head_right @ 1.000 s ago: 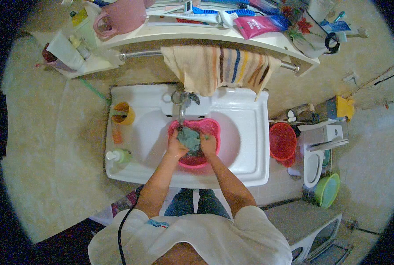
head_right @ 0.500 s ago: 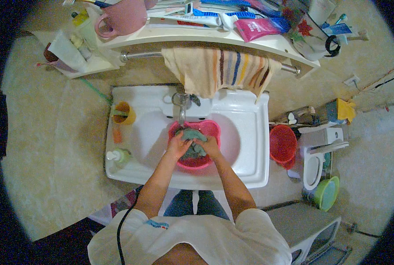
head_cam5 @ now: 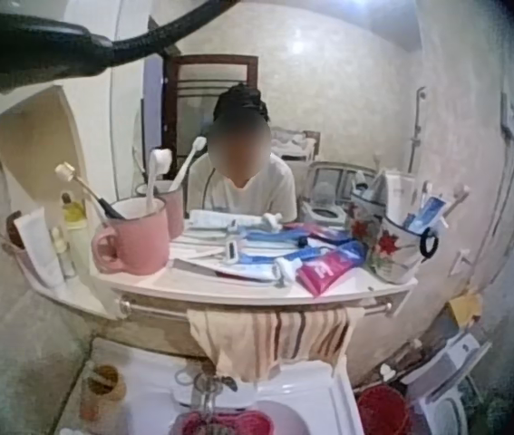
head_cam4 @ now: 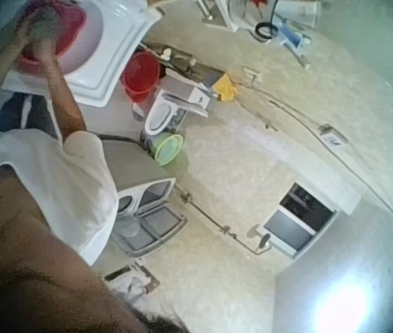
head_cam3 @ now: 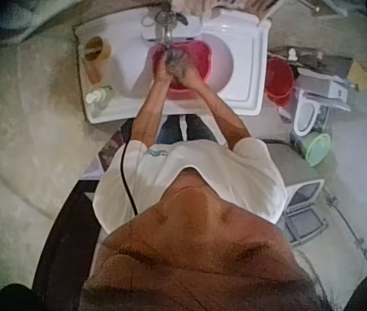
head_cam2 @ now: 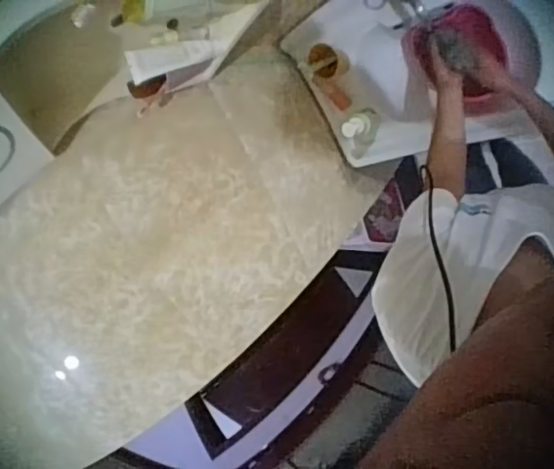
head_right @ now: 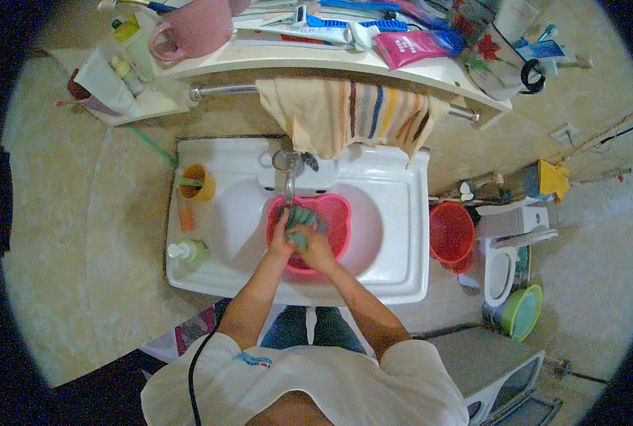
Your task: The person washes a small green cloth by hand in a pink basin placed inside a bathroom sink. They repeatedly submerge, scrub, and wring the cloth under running water from the faucet. The person finishes by wringing out the cloth and placing it on the sink counter.
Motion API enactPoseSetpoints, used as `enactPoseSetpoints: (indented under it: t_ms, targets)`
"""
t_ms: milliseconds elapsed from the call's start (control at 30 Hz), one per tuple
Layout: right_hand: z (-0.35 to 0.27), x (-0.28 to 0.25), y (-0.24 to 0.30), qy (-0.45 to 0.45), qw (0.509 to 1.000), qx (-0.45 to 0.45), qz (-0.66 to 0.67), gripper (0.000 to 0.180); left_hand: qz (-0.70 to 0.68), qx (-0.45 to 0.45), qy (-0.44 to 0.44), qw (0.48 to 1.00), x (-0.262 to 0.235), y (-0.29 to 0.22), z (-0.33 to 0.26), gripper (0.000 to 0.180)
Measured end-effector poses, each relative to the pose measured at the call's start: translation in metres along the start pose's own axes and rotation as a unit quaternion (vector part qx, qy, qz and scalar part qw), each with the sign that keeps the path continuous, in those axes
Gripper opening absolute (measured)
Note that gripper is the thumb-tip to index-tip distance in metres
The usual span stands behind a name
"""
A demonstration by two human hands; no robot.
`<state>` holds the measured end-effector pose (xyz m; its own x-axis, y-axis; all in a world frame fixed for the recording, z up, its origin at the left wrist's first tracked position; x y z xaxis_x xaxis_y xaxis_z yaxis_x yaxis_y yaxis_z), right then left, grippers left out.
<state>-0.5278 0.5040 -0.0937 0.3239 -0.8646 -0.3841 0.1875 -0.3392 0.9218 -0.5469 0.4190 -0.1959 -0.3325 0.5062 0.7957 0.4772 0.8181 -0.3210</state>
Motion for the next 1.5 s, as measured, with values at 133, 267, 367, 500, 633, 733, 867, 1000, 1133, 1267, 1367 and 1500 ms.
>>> enactPoseSetpoints:
  t_ms: [133, 267, 367, 500, 633, 733, 867, 1000, 1133, 1267, 1367, 1500]
  targets:
    - [0.014, 0.025, 0.01, -0.024, 0.994, 0.052, -0.098, 0.042, -0.02, -0.009, 0.185, 0.982, -0.012, 0.014, 0.008, 0.04]
    - [0.04, -0.018, -0.051, -0.111, 0.953, 0.203, -0.197, 0.052, 0.011, -0.067, -0.033, 0.997, 0.012, 0.032, 0.005, 0.039]
    - [0.035, 0.007, -0.025, -0.156, 0.956, 0.146, -0.2, 0.052, 0.029, -0.021, -0.037, 0.999, -0.019, 0.017, 0.007, 0.038]
    - [0.027, 0.021, 0.011, -0.158, 0.97, -0.034, -0.181, 0.052, 0.016, -0.04, 0.063, 0.997, -0.016, 0.008, 0.01, 0.038]
    - [0.053, -0.016, -0.053, -0.142, 0.948, 0.192, -0.208, 0.048, 0.019, -0.077, -0.033, 0.996, 0.015, 0.026, 0.009, 0.037]
    - [0.039, 0.015, -0.029, -0.16, 0.962, 0.102, -0.196, 0.046, 0.039, -0.029, 0.002, 0.999, -0.014, 0.001, 0.016, 0.033]
    - [0.045, 0.027, 0.009, -0.145, 0.978, -0.002, -0.147, 0.049, -0.035, -0.01, 0.276, 0.961, -0.021, -0.012, 0.012, 0.033]
    - [0.054, -0.019, -0.039, -0.176, 0.945, 0.184, -0.203, 0.049, 0.059, -0.074, -0.067, 0.993, 0.015, 0.016, 0.007, 0.028]
    - [0.035, 0.018, 0.008, -0.212, 0.964, -0.047, -0.153, 0.044, 0.038, 0.019, 0.099, 0.994, 0.007, -0.008, 0.001, 0.027]
    - [0.052, -0.023, -0.044, -0.172, 0.953, 0.172, -0.181, 0.045, 0.045, -0.076, -0.079, 0.993, 0.004, 0.015, 0.012, 0.025]
    - [0.053, -0.028, -0.045, -0.194, 0.936, 0.234, -0.177, 0.042, 0.046, -0.077, -0.046, 0.995, -0.017, 0.012, 0.024, 0.034]
    - [0.027, -0.027, -0.077, -0.109, 0.979, 0.155, 0.076, 0.035, 0.007, 0.021, 0.016, 1.0, -0.008, -0.01, 0.026, 0.038]
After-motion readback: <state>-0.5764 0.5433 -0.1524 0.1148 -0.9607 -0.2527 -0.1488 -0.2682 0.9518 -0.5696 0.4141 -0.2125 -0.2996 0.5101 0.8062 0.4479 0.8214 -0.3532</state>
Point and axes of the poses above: each hand's wrist, its own z-axis towards the middle knuckle, its own x-axis out of the palm, y = z × x, the point moved 6 cm from there along z, towards the middle knuckle, and after that the axes turned 10 degrees about z, right-handed, at the moved point
